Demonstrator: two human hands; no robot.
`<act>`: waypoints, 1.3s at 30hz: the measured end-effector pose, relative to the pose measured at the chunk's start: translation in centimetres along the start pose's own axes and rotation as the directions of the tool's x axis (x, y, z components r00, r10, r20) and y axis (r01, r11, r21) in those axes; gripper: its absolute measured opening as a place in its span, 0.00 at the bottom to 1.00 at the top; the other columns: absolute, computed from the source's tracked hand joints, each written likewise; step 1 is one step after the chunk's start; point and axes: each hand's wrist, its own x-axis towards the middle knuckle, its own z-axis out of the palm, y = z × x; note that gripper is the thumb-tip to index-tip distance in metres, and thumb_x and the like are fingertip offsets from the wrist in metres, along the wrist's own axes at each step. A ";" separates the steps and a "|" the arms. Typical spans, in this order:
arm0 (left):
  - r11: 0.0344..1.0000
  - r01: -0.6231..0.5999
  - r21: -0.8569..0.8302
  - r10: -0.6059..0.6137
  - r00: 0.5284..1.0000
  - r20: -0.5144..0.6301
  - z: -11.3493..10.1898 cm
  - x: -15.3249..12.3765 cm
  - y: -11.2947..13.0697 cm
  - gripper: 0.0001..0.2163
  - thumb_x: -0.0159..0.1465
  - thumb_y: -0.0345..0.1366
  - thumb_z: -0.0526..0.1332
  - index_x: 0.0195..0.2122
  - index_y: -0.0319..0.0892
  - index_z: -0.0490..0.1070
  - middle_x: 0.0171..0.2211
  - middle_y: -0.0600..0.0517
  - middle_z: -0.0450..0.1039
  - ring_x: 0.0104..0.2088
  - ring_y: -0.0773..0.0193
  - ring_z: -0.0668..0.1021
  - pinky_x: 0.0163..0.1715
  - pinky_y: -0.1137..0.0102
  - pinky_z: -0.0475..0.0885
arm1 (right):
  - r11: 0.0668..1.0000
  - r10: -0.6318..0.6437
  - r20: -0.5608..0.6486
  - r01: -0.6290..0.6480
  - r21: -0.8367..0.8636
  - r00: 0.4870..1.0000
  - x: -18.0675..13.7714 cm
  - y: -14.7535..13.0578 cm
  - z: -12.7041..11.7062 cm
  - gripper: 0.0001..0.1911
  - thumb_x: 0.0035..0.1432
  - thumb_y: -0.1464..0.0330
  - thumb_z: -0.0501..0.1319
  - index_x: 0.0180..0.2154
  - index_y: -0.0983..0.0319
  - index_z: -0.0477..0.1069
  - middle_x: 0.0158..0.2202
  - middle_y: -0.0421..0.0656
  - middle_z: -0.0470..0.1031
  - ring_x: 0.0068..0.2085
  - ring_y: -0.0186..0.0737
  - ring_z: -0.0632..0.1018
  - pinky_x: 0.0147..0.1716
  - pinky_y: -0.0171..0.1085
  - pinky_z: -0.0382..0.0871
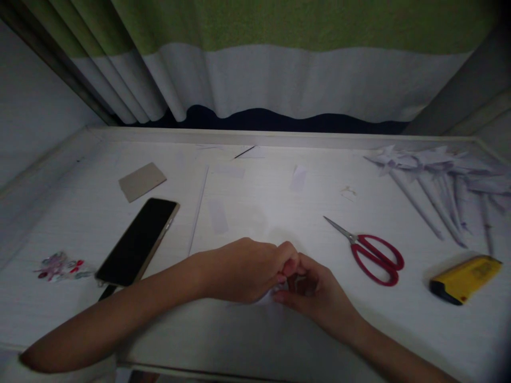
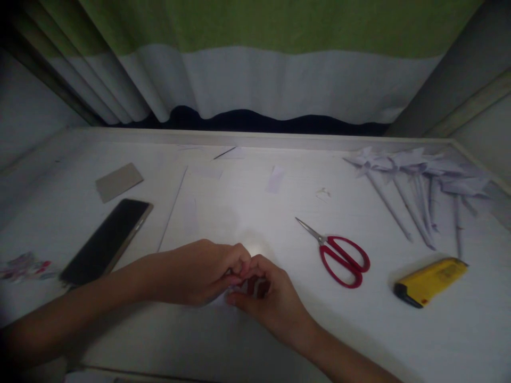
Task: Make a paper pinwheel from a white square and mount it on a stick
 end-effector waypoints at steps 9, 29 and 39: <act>0.985 0.063 -0.160 -0.120 0.918 -0.378 -1.5 -2.2 -0.7 0.12 0.63 0.29 0.50 0.48 0.44 0.58 0.43 0.52 0.67 0.35 0.68 0.72 0.33 0.74 0.65 | 1.000 -0.029 -0.131 0.027 -0.016 0.991 -0.1 -0.3 -0.6 0.09 0.44 0.70 0.65 0.28 0.61 0.66 0.23 0.34 0.66 0.20 0.27 0.63 0.19 0.29 0.54; 0.889 0.105 -0.446 -0.166 0.981 -0.101 -1.4 -4.9 -2.8 0.11 0.63 0.30 0.50 0.47 0.43 0.55 0.37 0.51 0.64 0.34 0.68 0.69 0.25 0.77 0.64 | 0.988 -0.154 -0.018 0.154 -0.030 0.988 0.1 -1.1 -2.3 0.09 0.50 0.70 0.62 0.37 0.58 0.70 0.30 0.40 0.68 0.29 0.34 0.69 0.24 0.32 0.61; 0.907 -0.117 -0.405 0.055 0.985 -0.161 -1.0 -4.0 -3.6 0.08 0.57 0.26 0.59 0.37 0.43 0.69 0.39 0.53 0.63 0.40 0.68 0.69 0.38 0.75 0.66 | 0.979 -0.199 0.074 0.201 -0.022 0.977 -0.1 -1.8 -2.8 0.07 0.51 0.67 0.61 0.35 0.59 0.71 0.30 0.41 0.69 0.28 0.34 0.67 0.23 0.33 0.60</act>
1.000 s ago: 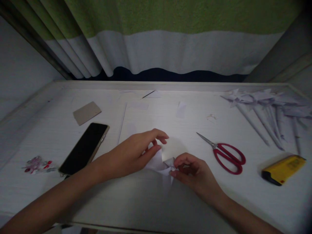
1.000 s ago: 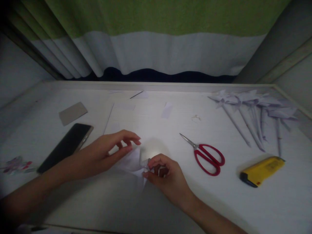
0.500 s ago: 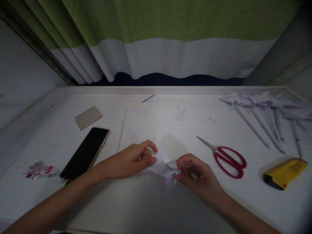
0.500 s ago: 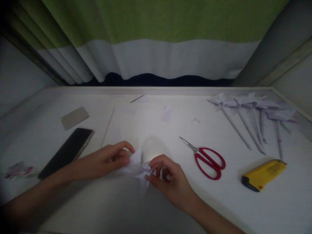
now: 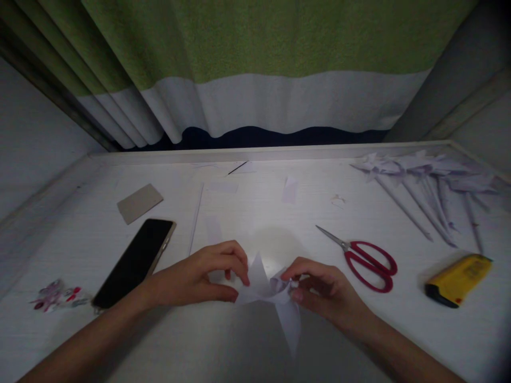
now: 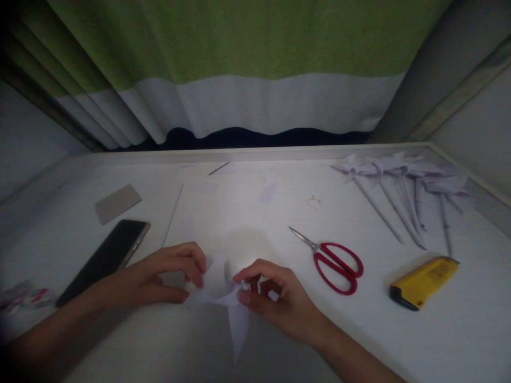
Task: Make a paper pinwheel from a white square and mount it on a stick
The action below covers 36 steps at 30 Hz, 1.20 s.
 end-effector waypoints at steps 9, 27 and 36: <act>0.994 -0.024 -0.111 0.022 1.000 -0.016 0.5 0.1 -0.4 0.03 0.59 0.29 0.58 0.29 0.39 0.69 0.38 0.51 0.69 0.34 0.68 0.72 0.36 0.72 0.67 | 0.991 -0.119 0.093 0.124 -0.054 0.989 -0.2 -0.5 -0.1 0.05 0.55 0.69 0.59 0.35 0.60 0.72 0.30 0.42 0.69 0.30 0.35 0.69 0.26 0.35 0.61; 0.972 -0.042 -0.232 0.052 0.998 0.041 0.8 0.6 -1.0 0.08 0.61 0.35 0.56 0.39 0.44 0.71 0.33 0.50 0.70 0.33 0.67 0.72 0.34 0.72 0.67 | 0.987 -0.157 0.132 0.160 -0.014 0.979 -0.1 -0.7 -0.2 0.06 0.50 0.72 0.63 0.33 0.60 0.74 0.28 0.41 0.68 0.27 0.32 0.67 0.24 0.33 0.59; 0.911 -0.038 -0.410 0.071 0.995 0.067 0.6 0.9 -1.4 0.09 0.62 0.34 0.55 0.32 0.42 0.74 0.30 0.51 0.66 0.32 0.69 0.70 0.34 0.73 0.65 | 0.981 -0.181 0.180 0.191 -0.040 0.967 0.0 -0.7 -0.1 0.06 0.50 0.72 0.63 0.33 0.59 0.74 0.27 0.41 0.68 0.27 0.34 0.67 0.24 0.34 0.59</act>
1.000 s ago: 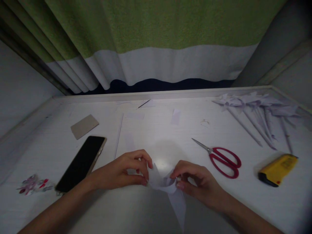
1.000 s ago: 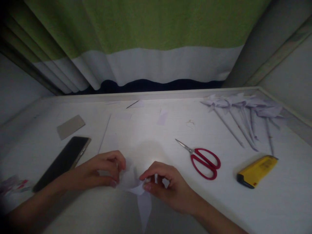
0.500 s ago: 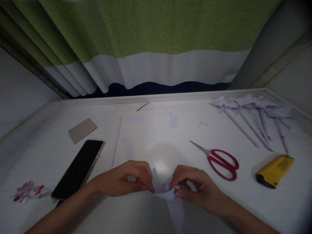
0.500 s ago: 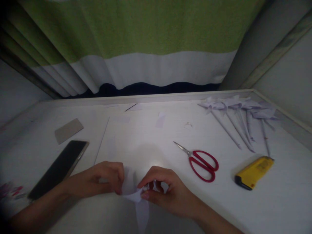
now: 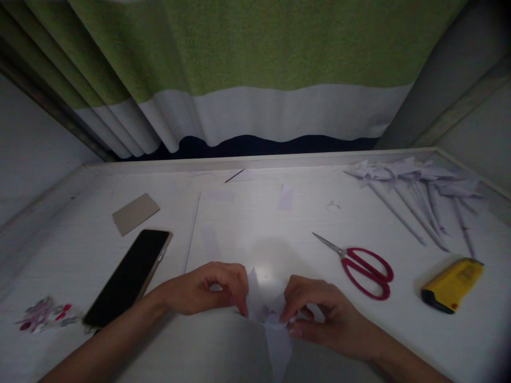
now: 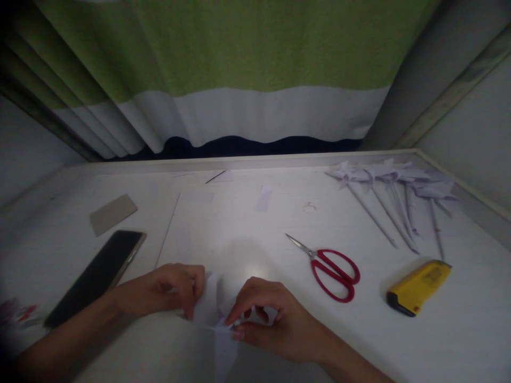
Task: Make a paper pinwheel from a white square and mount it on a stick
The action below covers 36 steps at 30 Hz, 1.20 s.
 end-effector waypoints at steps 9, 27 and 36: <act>0.979 0.058 0.198 -0.056 0.998 -0.017 0.2 0.1 -0.3 0.10 0.64 0.36 0.52 0.42 0.44 0.69 0.33 0.52 0.66 0.33 0.68 0.69 0.34 0.74 0.63 | 0.995 -0.051 0.048 0.055 -0.083 0.998 0.0 0.0 0.0 0.06 0.50 0.72 0.64 0.33 0.63 0.75 0.28 0.45 0.73 0.31 0.38 0.71 0.30 0.36 0.64; 0.880 0.024 0.475 -0.081 0.992 0.100 1.8 1.1 0.1 0.09 0.60 0.27 0.56 0.42 0.38 0.70 0.36 0.48 0.70 0.37 0.67 0.72 0.39 0.77 0.65 | 0.934 0.291 -0.076 -0.300 -0.192 0.954 0.0 1.6 1.0 0.04 0.47 0.73 0.64 0.30 0.63 0.75 0.25 0.41 0.72 0.23 0.31 0.69 0.22 0.29 0.62; 0.887 -0.003 0.462 -0.038 0.996 0.079 1.4 0.5 -1.1 0.07 0.59 0.27 0.58 0.39 0.37 0.71 0.35 0.49 0.70 0.36 0.68 0.73 0.38 0.78 0.65 | 0.933 0.338 -0.025 -0.339 -0.118 0.941 0.2 1.9 1.0 0.05 0.47 0.71 0.64 0.31 0.62 0.74 0.28 0.42 0.72 0.27 0.34 0.71 0.25 0.33 0.64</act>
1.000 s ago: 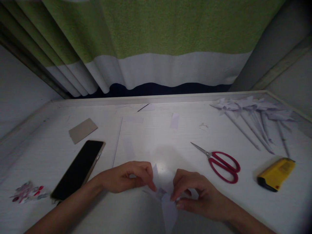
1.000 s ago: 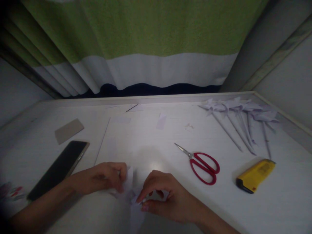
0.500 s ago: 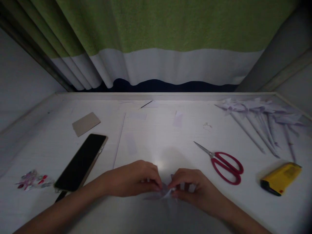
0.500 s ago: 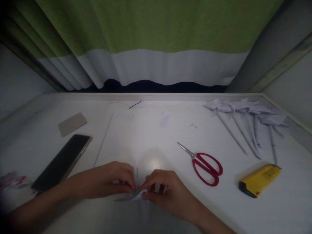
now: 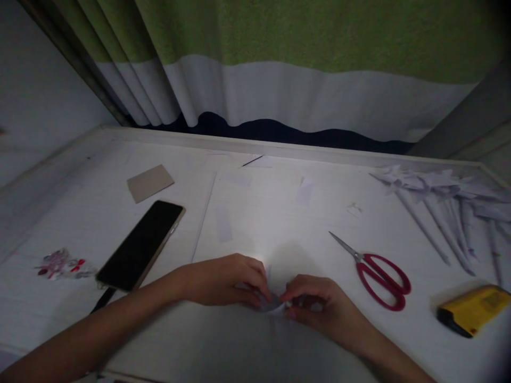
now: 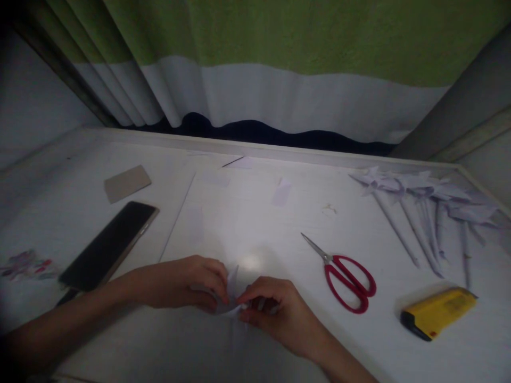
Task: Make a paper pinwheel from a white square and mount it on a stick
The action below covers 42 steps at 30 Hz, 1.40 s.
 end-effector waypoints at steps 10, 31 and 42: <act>0.986 0.111 0.126 -0.098 0.990 -0.101 1.6 -0.2 0.4 0.07 0.57 0.24 0.57 0.34 0.38 0.71 0.31 0.52 0.73 0.32 0.68 0.74 0.33 0.78 0.64 | 1.000 0.026 0.080 -0.026 -0.005 0.996 0.2 0.3 0.4 0.06 0.52 0.73 0.60 0.33 0.59 0.74 0.29 0.41 0.72 0.30 0.35 0.71 0.27 0.34 0.63; 0.929 0.254 -0.269 -0.305 0.938 -0.167 2.5 -0.6 -0.6 0.06 0.54 0.25 0.59 0.28 0.37 0.75 0.21 0.55 0.74 0.23 0.72 0.73 0.23 0.81 0.64 | 0.984 0.147 0.040 -0.142 -0.105 0.988 0.3 -0.5 1.4 0.04 0.52 0.68 0.60 0.29 0.58 0.74 0.29 0.41 0.75 0.32 0.40 0.73 0.28 0.36 0.65; 0.905 0.315 -0.286 -0.367 0.917 -0.154 2.2 -0.7 -0.4 0.05 0.53 0.26 0.60 0.27 0.35 0.75 0.18 0.55 0.71 0.19 0.74 0.71 0.18 0.82 0.61 | 0.981 0.164 0.048 -0.158 -0.112 0.985 0.3 -0.3 1.4 0.04 0.51 0.67 0.60 0.29 0.58 0.74 0.28 0.41 0.75 0.32 0.40 0.74 0.30 0.37 0.66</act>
